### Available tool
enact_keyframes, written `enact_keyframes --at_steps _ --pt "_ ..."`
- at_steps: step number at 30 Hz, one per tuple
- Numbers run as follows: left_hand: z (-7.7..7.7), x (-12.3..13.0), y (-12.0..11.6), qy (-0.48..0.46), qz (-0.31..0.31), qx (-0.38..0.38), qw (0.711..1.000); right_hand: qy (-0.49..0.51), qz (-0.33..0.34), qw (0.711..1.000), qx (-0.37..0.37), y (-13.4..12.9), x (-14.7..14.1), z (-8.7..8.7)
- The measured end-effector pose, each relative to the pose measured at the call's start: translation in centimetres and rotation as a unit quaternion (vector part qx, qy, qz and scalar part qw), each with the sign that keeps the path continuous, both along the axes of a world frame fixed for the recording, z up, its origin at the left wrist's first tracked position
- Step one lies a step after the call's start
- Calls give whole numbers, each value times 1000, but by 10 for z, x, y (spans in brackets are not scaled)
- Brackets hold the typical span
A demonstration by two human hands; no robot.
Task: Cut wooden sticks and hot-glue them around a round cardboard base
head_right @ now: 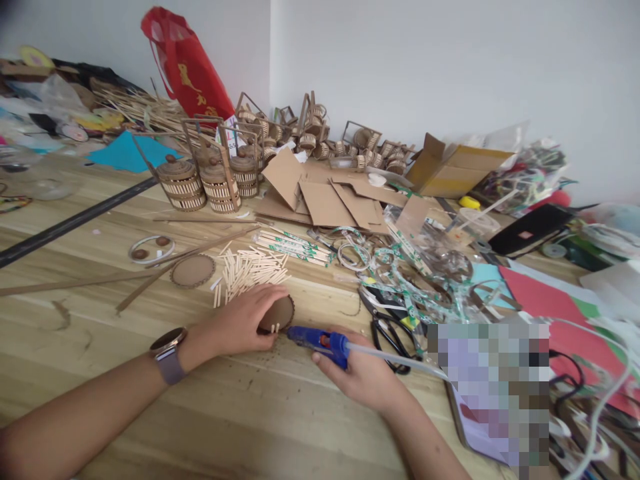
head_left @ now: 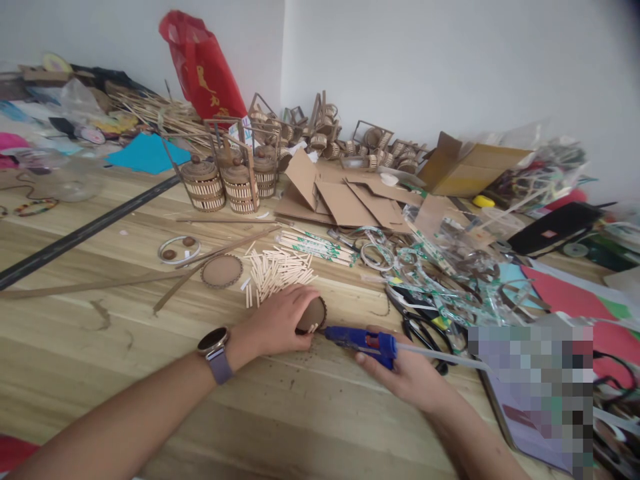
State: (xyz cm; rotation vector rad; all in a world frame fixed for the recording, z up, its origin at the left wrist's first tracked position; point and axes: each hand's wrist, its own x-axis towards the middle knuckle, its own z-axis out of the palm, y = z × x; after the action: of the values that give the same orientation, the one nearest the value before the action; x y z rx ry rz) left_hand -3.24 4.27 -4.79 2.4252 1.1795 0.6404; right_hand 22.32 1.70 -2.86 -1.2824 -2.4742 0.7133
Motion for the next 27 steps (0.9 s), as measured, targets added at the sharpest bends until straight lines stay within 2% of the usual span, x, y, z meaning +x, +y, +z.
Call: enact_keyframes --at_steps 27 --pt "0 1 -1 -1 0 7 1000 -9 5 1000 13 -1 -2 2"
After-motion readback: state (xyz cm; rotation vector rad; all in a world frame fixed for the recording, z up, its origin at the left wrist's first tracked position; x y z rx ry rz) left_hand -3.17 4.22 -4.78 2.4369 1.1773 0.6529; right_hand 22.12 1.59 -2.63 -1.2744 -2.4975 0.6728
